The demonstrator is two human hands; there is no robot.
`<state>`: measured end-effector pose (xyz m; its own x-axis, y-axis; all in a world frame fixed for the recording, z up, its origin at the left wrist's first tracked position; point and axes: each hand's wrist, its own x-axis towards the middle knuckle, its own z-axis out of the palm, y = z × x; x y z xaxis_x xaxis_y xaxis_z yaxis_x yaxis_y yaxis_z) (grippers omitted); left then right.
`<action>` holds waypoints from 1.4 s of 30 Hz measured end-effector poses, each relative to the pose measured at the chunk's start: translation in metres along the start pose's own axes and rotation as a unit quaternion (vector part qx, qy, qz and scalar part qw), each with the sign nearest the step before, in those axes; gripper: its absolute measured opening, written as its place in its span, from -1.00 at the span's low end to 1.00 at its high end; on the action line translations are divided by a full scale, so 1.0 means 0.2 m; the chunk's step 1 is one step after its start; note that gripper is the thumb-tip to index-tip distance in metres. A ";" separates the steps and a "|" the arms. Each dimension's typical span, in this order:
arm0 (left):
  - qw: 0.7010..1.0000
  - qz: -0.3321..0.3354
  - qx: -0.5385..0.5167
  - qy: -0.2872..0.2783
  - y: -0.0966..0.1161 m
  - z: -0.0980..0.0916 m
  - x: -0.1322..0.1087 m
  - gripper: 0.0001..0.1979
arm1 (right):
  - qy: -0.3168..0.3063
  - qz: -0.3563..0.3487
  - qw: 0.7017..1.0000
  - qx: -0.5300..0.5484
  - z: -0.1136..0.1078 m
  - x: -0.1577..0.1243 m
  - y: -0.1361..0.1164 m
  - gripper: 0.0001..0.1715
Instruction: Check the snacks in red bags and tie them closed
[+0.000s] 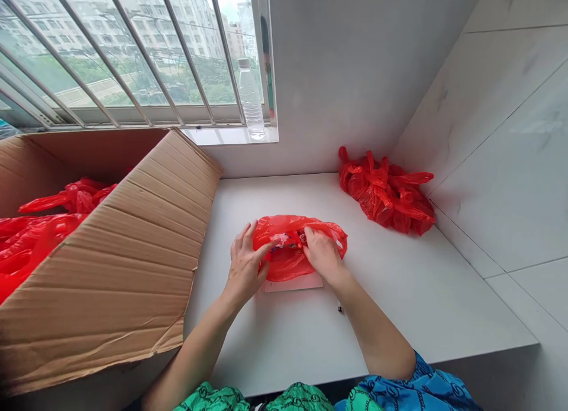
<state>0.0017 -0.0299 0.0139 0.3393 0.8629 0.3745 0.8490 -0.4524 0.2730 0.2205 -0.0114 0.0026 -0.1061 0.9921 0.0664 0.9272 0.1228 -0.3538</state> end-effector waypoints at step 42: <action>0.999 0.004 0.034 -0.014 0.01 0.08 -0.02 -0.40 | 0.012 -0.035 0.999 0.036 -0.07 -0.04 0.02 -0.79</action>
<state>0.0087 -0.0314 -0.0011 0.3567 0.8659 0.3506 0.8718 -0.4434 0.2083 0.2306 -0.0192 0.0145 -0.1614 0.9801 0.1152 0.8891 0.1950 -0.4142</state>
